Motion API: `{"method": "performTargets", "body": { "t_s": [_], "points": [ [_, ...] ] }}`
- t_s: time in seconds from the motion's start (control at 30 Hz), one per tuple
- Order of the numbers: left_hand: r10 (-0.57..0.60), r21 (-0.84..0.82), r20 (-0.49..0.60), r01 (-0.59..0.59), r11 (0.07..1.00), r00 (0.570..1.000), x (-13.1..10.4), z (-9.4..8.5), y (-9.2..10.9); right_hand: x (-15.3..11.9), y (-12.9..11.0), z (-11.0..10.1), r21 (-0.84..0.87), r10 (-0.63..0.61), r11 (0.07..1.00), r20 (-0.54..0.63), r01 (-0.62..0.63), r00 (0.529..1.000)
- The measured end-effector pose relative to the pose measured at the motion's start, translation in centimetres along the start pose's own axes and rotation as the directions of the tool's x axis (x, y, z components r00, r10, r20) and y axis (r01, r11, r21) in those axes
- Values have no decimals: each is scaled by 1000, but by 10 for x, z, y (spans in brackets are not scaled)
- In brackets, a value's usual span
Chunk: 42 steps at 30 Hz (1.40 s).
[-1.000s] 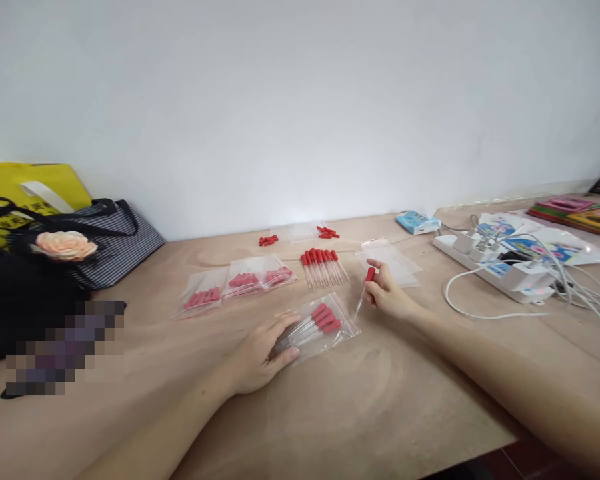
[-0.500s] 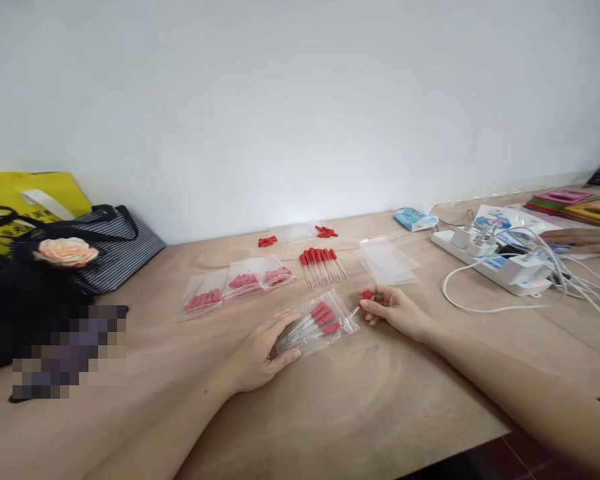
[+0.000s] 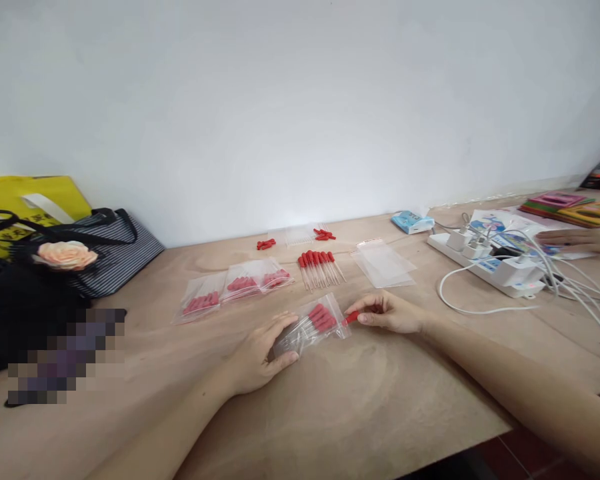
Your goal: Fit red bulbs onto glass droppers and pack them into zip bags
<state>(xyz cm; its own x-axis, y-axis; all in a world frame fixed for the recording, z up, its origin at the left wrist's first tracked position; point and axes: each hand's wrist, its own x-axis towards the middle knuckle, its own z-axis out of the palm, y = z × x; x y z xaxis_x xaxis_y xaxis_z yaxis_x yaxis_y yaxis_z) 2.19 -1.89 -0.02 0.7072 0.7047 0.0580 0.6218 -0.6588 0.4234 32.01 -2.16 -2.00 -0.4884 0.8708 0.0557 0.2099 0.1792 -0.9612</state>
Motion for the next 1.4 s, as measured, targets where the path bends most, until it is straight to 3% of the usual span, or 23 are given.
{"method": "performTargets", "body": {
  "t_s": [0.13, 0.23, 0.33, 0.47, 0.67, 0.9, 1.13, 1.27, 1.4],
  "points": [
    [-6, 4, 14, 6, 1000, 1000, 0, 0, -1, 10, 7, -6, 104, 184, 980, -137, -171, 973],
    [-6, -2, 13, 6, 1000, 1000, 0, 0, -2, 13, 10, -6, 163, 197, 972, -170, -170, 965],
    [3, -11, 8, -3, 1000, 1000, 0, 1, -2, 10, 7, -3, 124, 83, 989, -46, -76, 996],
    [-5, -3, 12, 5, 1000, 1000, 0, 1, -1, 10, 0, -3, 32, 0, 999, 125, -4, 992],
    [-7, 2, 14, 7, 1000, 1000, 1, -1, 1, 16, -2, -12, -2, 2, 1000, 157, -1, 988],
    [11, -7, 12, -11, 1000, 1000, 1, 2, -3, 18, -5, -3, -158, -20, 986, 242, 60, 970],
    [17, -11, 12, -17, 1000, 1000, 2, 2, -4, 28, 0, 2, -104, 65, 994, 195, -45, 979],
    [22, -12, 10, -22, 1000, 1000, 1, 1, -3, 34, 3, 6, -248, 132, 963, 84, -108, 988],
    [25, -14, 3, -25, 1000, 1000, 1, 0, -1, 34, 4, 8, -320, 112, 942, 7, -104, 994]
  ]
}}
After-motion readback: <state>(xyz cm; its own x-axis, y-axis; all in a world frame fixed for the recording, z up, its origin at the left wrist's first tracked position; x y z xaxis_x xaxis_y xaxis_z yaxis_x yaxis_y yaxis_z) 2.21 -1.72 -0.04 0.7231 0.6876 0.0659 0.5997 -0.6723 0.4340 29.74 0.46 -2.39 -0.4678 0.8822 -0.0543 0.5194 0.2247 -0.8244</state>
